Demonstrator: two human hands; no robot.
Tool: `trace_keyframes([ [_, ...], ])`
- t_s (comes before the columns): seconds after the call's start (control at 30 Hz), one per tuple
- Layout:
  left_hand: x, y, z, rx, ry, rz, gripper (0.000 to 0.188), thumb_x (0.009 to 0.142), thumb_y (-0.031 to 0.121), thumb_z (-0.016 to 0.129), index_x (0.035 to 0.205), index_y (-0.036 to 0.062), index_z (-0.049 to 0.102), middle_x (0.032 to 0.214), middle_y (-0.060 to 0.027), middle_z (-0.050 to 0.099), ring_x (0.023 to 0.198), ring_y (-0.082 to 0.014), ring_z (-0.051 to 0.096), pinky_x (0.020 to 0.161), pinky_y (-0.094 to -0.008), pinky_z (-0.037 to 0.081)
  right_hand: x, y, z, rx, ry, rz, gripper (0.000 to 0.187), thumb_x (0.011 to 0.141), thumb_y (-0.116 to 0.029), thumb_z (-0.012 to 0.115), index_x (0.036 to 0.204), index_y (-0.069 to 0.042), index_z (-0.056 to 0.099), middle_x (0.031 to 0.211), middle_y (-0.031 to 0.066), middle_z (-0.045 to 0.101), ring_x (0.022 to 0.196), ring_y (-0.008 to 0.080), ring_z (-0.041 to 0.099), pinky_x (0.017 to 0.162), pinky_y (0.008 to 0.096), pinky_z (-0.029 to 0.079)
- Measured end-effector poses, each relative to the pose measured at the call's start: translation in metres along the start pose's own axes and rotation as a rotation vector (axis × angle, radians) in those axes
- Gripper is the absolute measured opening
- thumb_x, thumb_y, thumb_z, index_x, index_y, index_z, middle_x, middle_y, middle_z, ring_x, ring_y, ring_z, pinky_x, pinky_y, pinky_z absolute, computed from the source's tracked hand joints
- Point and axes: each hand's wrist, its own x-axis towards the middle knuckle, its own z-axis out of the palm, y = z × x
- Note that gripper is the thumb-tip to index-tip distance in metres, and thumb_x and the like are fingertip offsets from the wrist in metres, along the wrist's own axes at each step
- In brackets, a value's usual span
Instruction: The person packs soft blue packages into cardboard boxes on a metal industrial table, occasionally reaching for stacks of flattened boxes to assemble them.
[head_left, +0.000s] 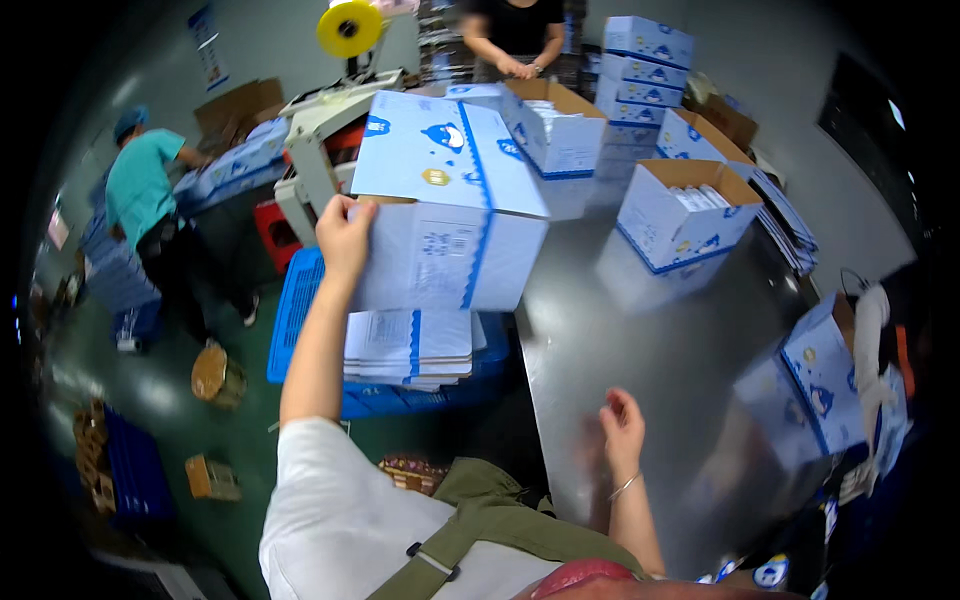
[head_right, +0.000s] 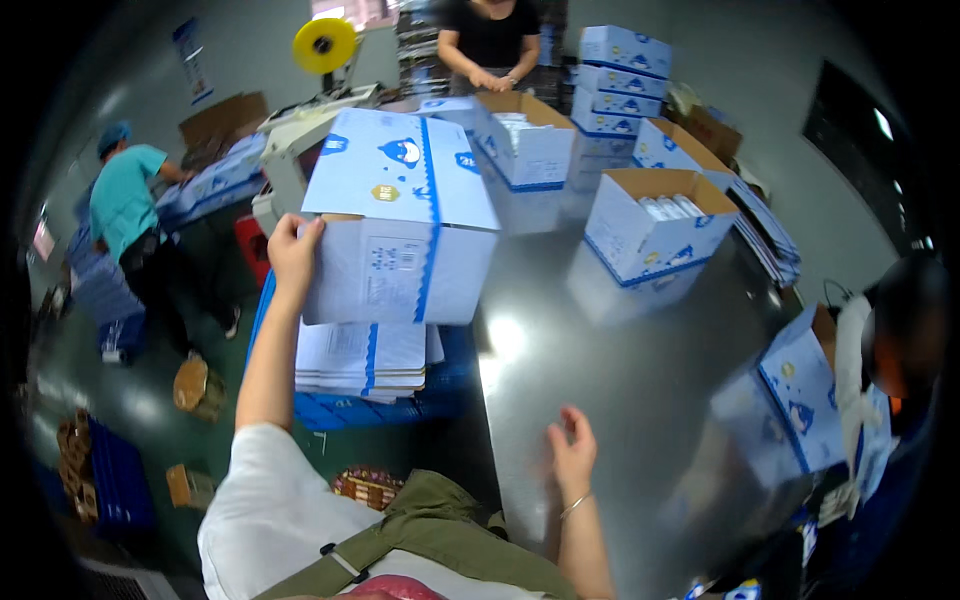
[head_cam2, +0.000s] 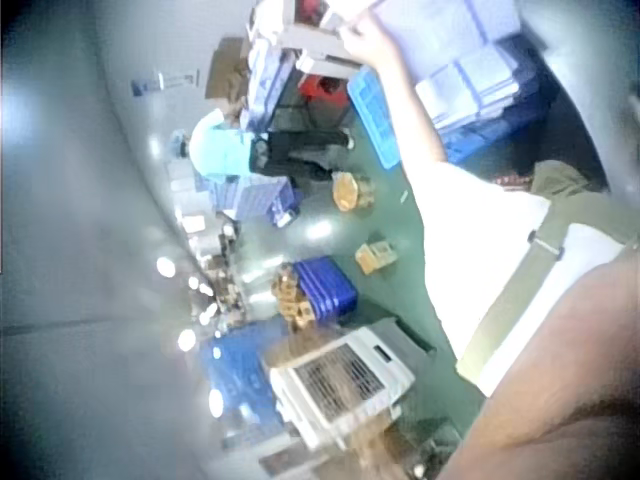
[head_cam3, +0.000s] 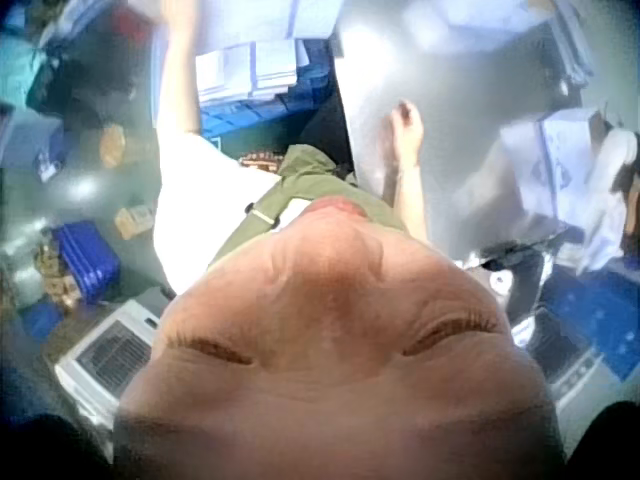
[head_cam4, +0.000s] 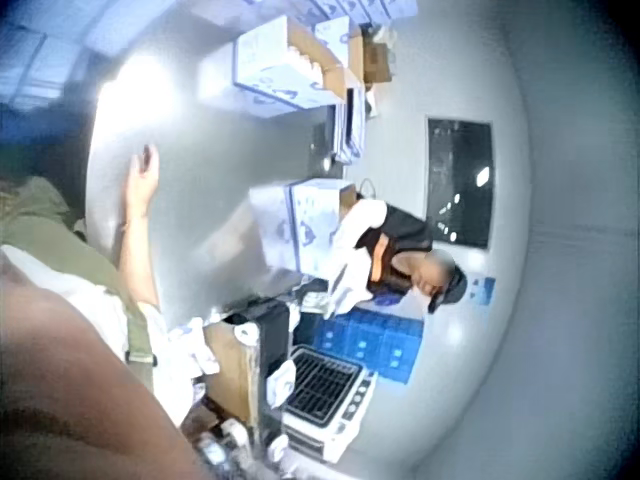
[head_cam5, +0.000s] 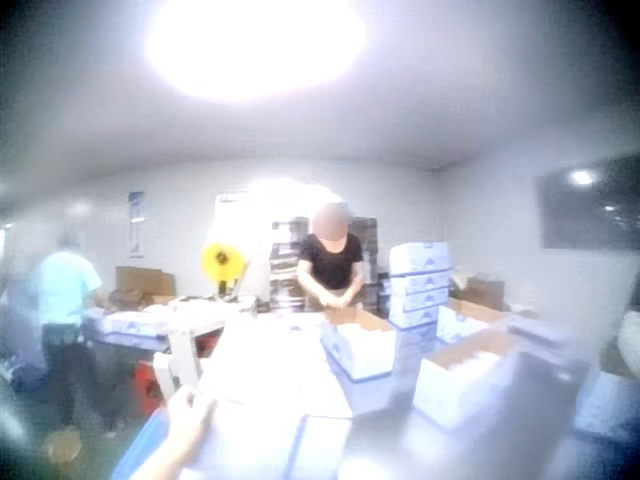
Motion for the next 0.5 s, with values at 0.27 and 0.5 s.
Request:
trace_keyframes([
  [0.27,-0.165,0.208,-0.049,-0.561,-0.602,0.99,0.025,0.073,0.019,0.072,0.096,0.0101,0.067,0.088,-0.0109,0.065,0.072,-0.0288,0.062,0.062,-0.0373,0.051,0.112,-0.047,-0.084,0.731,0.445,-0.34,0.046,0.097,-0.039,0.044,0.118,0.0,0.054,0.11,0.0113,0.062,0.097,0.022,0.061,0.087,0.0358,0.048],
  [0.5,-0.207,0.122,0.008,-0.618,-0.939,0.7,0.022,0.071,0.019,0.075,0.086,0.008,0.063,0.09,-0.0074,0.064,0.089,-0.03,0.06,0.093,-0.0443,0.042,0.013,-0.174,-0.224,-0.261,0.026,-0.301,0.038,0.09,-0.037,0.051,0.08,-0.002,0.063,0.074,0.0134,0.061,0.068,0.0274,0.06,0.068,0.0377,0.049],
])
